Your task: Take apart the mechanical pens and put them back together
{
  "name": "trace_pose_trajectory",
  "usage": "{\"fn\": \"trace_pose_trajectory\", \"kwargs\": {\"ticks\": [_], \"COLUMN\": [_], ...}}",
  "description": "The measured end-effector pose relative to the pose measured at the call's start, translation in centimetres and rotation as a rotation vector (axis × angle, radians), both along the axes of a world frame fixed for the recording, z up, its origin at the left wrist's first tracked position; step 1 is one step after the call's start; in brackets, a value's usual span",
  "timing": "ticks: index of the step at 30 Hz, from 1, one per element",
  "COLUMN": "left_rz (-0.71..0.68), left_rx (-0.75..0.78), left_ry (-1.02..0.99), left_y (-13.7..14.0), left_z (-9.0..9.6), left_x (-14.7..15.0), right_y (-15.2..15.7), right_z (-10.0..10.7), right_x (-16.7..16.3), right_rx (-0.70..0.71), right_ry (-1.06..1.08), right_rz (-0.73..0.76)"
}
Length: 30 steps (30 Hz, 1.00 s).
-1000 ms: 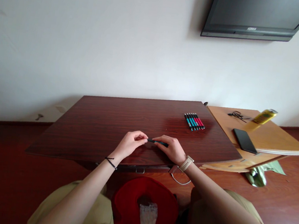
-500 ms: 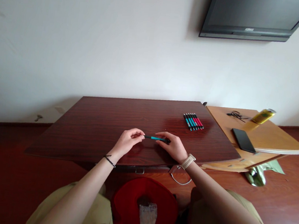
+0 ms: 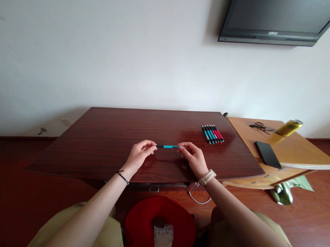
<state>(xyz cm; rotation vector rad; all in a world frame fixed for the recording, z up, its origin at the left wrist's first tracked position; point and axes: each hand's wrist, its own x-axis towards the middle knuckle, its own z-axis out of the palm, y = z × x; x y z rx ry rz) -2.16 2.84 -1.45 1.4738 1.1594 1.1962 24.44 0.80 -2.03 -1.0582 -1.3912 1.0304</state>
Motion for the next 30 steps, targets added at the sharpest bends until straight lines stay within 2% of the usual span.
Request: {"fn": "trace_pose_trajectory", "kwargs": {"ticks": [8, 18, 26, 30], "left_rz": [-0.001, -0.03, 0.021, 0.019], "left_rx": [0.003, 0.016, 0.008, 0.012], "left_ry": [-0.003, 0.025, 0.0, -0.001], "left_y": [-0.19, -0.18, -0.18, -0.17], "left_z": [0.3, 0.3, 0.4, 0.45], "left_x": [0.24, 0.15, 0.17, 0.17], "right_y": [0.16, 0.26, -0.04, -0.04], "right_z": [-0.57, -0.51, -0.14, -0.07], "right_x": [-0.04, -0.23, -0.08, -0.14], "right_rx": [-0.02, -0.024, -0.04, -0.041], "right_ry": [-0.018, 0.03, 0.1, 0.08], "right_rz": [-0.05, -0.041, 0.012, -0.018]}}
